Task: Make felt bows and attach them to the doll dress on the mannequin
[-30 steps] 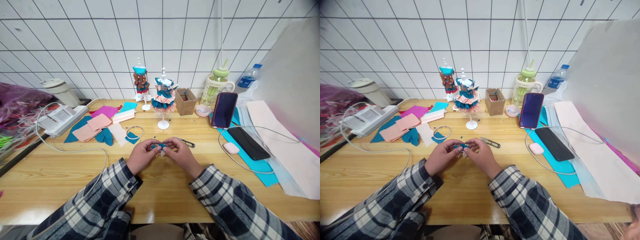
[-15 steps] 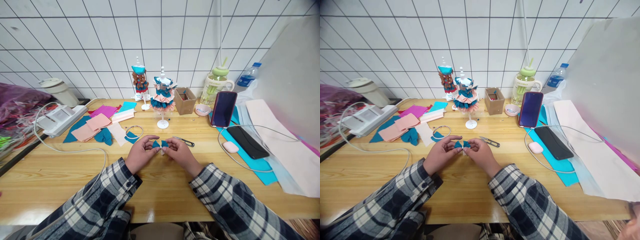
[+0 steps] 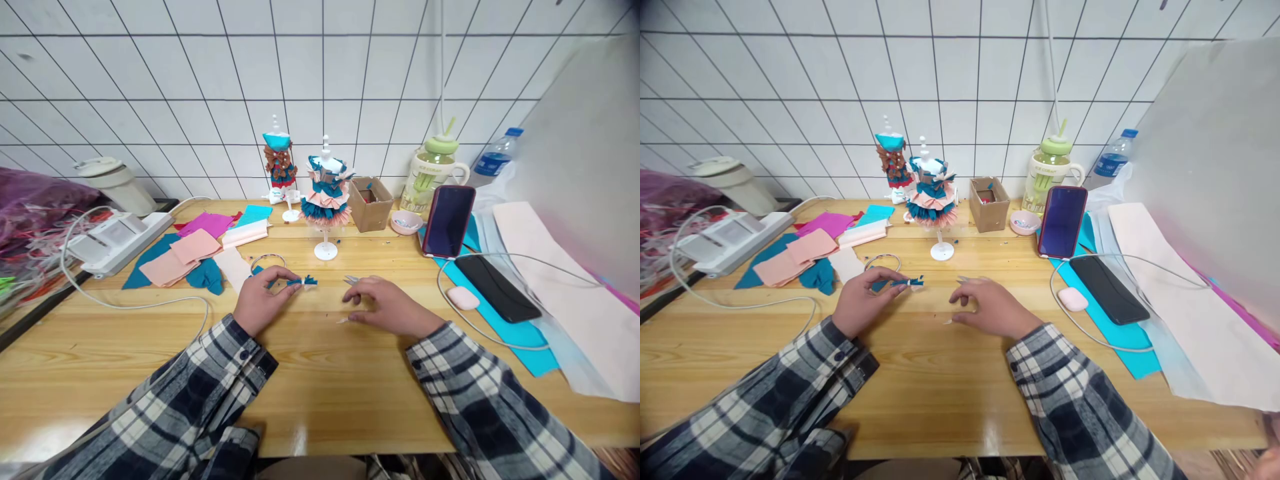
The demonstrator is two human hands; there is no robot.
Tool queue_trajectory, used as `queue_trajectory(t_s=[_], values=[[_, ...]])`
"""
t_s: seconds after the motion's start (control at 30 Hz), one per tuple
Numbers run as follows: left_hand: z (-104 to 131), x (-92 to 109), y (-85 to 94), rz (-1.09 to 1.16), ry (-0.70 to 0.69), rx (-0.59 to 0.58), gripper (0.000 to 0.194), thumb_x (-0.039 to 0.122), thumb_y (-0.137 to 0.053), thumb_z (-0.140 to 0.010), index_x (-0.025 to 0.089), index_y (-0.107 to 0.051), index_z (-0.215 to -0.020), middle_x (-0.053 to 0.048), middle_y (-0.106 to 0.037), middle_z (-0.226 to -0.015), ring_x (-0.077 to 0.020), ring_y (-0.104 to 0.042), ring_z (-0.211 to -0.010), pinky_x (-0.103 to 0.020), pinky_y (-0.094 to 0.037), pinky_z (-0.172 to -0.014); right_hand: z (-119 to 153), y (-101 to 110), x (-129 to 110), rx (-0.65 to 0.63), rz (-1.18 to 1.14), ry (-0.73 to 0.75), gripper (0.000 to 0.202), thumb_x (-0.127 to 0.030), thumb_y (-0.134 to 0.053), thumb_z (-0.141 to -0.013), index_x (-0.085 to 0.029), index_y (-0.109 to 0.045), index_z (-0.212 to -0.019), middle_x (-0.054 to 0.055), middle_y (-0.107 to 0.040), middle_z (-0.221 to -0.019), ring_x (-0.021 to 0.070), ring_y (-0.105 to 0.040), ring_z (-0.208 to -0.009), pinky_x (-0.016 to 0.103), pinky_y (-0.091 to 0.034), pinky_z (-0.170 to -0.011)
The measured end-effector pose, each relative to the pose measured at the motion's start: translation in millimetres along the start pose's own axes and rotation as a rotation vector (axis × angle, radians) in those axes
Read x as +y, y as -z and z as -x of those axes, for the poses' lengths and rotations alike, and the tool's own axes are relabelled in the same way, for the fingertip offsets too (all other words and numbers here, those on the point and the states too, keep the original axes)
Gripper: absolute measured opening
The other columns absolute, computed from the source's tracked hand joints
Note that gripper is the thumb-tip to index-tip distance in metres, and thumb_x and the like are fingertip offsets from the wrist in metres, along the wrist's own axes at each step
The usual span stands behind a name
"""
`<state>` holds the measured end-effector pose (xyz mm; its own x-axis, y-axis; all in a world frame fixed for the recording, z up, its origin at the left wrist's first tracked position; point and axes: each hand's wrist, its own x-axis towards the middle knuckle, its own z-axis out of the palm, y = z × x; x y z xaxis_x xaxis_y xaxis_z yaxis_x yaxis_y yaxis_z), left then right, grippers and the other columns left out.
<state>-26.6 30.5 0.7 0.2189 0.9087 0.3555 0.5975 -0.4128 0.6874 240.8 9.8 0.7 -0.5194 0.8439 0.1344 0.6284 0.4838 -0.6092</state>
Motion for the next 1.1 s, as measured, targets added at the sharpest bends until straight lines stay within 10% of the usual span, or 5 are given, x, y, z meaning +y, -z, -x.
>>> queue_trajectory(t_s=[0.23, 0.5, 0.83, 1.1], values=[[-4.9, -1.9, -15.2, -0.138, -0.377, -0.171, 0.007, 0.014, -0.06, -0.076, 0.019, -0.064, -0.077, -0.003, -0.066, -0.081, -0.0179, -0.058, -0.082, -0.034, -0.043, -0.08, 3.2, -9.7, -0.2, -0.12, 0.168, 0.001, 0.002, -0.02, -0.065, -0.077, -0.022, -0.065, -0.077, 0.0, -0.064, -0.078, 0.0162, -0.056, -0.082, 0.026, -0.039, -0.073], [-2.1, -5.9, -17.7, -0.013, -0.365, -0.519, 0.014, 0.02, -0.058, -0.078, 0.021, -0.064, -0.09, -0.005, -0.067, -0.09, -0.0175, -0.06, -0.086, -0.03, -0.046, -0.08, -11.6, -0.5, 33.4, 0.414, 0.301, -0.243, 0.015, -0.026, -0.052, -0.087, -0.02, -0.066, -0.086, 0.004, -0.067, -0.085, 0.0191, -0.056, -0.084, 0.031, -0.04, -0.075], [-5.0, 2.7, 8.9, -0.02, -0.375, -0.329, 0.022, 0.019, -0.053, -0.077, 0.021, -0.066, -0.094, -0.006, -0.068, -0.093, -0.0214, -0.059, -0.091, -0.036, -0.044, -0.086, -1.8, -3.2, 38.7, 0.487, 0.304, -0.271, 0.024, -0.025, -0.051, -0.085, -0.023, -0.069, -0.1, 0.006, -0.07, -0.096, 0.0224, -0.058, -0.088, 0.037, -0.043, -0.08], [-22.6, -65.5, 63.0, -0.472, -0.143, -0.181, 0.029, 0.022, -0.052, -0.071, 0.023, -0.071, -0.093, -0.006, -0.068, -0.098, -0.0259, -0.058, -0.095, -0.04, -0.04, -0.091, 0.8, -1.5, 31.6, 0.639, 0.214, -0.21, 0.039, -0.011, -0.04, -0.08, -0.021, -0.065, -0.109, 0.005, -0.068, -0.103, 0.0216, -0.057, -0.093, 0.037, -0.045, -0.082]])
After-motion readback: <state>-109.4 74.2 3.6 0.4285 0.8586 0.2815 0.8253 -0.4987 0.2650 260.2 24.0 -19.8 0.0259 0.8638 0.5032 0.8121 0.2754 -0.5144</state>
